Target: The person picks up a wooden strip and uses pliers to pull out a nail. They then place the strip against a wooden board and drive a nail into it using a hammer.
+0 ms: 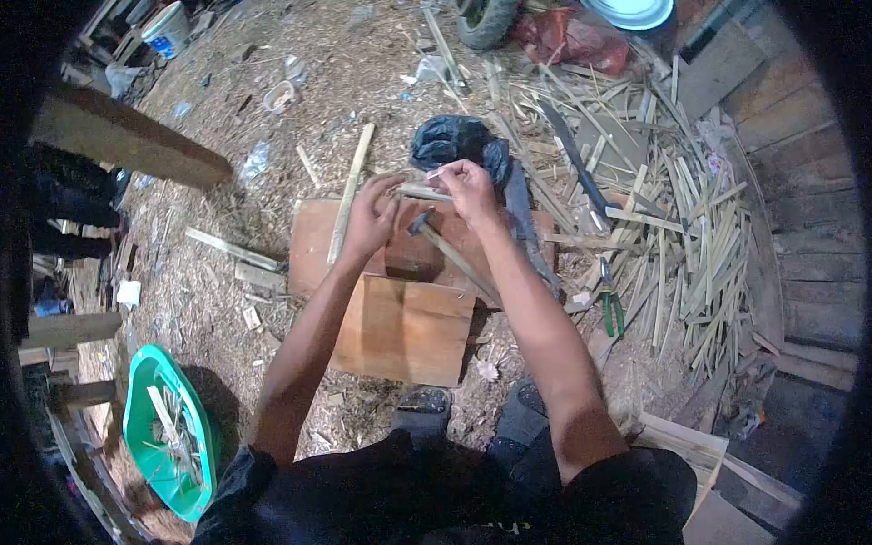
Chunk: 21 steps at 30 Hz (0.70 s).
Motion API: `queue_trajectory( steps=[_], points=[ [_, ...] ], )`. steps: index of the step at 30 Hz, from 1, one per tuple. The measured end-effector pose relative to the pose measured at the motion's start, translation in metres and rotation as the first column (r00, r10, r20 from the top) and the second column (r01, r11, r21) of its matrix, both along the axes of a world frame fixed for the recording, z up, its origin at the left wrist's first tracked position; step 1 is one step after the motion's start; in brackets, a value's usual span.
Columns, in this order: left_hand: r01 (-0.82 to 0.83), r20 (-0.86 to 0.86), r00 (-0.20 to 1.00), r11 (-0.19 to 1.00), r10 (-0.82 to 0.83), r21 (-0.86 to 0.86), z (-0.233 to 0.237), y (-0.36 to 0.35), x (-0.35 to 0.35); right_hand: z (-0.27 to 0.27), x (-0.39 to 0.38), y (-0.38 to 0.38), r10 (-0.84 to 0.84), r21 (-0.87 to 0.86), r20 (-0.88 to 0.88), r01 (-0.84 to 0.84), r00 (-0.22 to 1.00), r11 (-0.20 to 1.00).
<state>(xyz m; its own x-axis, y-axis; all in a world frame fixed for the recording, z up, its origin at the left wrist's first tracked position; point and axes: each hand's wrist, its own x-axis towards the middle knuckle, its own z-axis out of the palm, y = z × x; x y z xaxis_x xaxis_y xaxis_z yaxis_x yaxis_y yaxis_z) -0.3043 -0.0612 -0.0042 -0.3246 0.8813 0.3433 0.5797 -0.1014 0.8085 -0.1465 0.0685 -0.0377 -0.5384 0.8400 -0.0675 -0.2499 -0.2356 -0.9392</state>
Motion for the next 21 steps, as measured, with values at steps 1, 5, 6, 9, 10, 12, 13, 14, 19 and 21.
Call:
queue_trajectory(
  steps=[1, 5, 6, 9, 10, 12, 13, 14, 19, 21],
  points=[
    [-0.023, 0.056, 0.998, 1.000, 0.023, 0.000, 0.006, -0.017, -0.008, 0.013, -0.004, -0.011, 0.033, -0.039, -0.022, -0.034, 0.999, 0.999],
    [-0.368, 0.353, 0.841, 0.912, 0.410, -0.184, 0.018, -0.100, -0.023, 0.011, -0.019, -0.053, 0.090, -0.079, 0.048, -0.086, 0.995, 0.993],
    [-0.410, 0.415, 0.783, 0.886, 0.463, -0.215, 0.017, -0.120, -0.023, 0.026, -0.020, -0.068, 0.142, -0.066, 0.211, -0.131, 0.967, 0.989],
    [-0.479, 0.428, 0.714, 0.832, 0.554, -0.280, 0.002, -0.157, -0.027, 0.009, -0.030, -0.093, 0.269, 0.067, 0.429, -0.328, 0.862, 0.942],
    [-0.480, 0.328, 0.764, 0.830, 0.555, -0.285, -0.005, -0.163, -0.027, 0.007, -0.032, -0.102, 0.245, 0.157, 0.522, -0.374, 0.817, 0.914],
    [-0.436, 0.199, 0.842, 0.851, 0.501, -0.293, -0.002, -0.170, -0.019, -0.003, -0.044, -0.119, 0.053, 0.482, 0.477, -0.312, 0.877, 0.819],
    [-0.484, 0.182, 0.830, 0.843, 0.527, -0.234, -0.009, -0.164, -0.016, 0.002, -0.050, -0.128, -0.038, 0.627, 0.427, -0.266, 0.903, 0.732],
    [-0.462, 0.167, 0.834, 0.832, 0.525, -0.307, -0.015, -0.165, -0.009, 0.008, -0.052, -0.132, 0.075, 0.417, 0.514, -0.326, 0.854, 0.848],
    [-0.460, -0.137, 0.887, 0.822, 0.440, -0.337, -0.018, -0.159, -0.001, 0.010, -0.072, -0.132, 0.212, 0.154, 0.680, -0.420, 0.701, 0.894],
    [-0.455, -0.130, 0.889, 0.811, 0.440, -0.368, -0.023, -0.158, -0.004, -0.001, -0.079, -0.129, 0.251, 0.089, 0.631, -0.391, 0.734, 0.916]
  ],
)
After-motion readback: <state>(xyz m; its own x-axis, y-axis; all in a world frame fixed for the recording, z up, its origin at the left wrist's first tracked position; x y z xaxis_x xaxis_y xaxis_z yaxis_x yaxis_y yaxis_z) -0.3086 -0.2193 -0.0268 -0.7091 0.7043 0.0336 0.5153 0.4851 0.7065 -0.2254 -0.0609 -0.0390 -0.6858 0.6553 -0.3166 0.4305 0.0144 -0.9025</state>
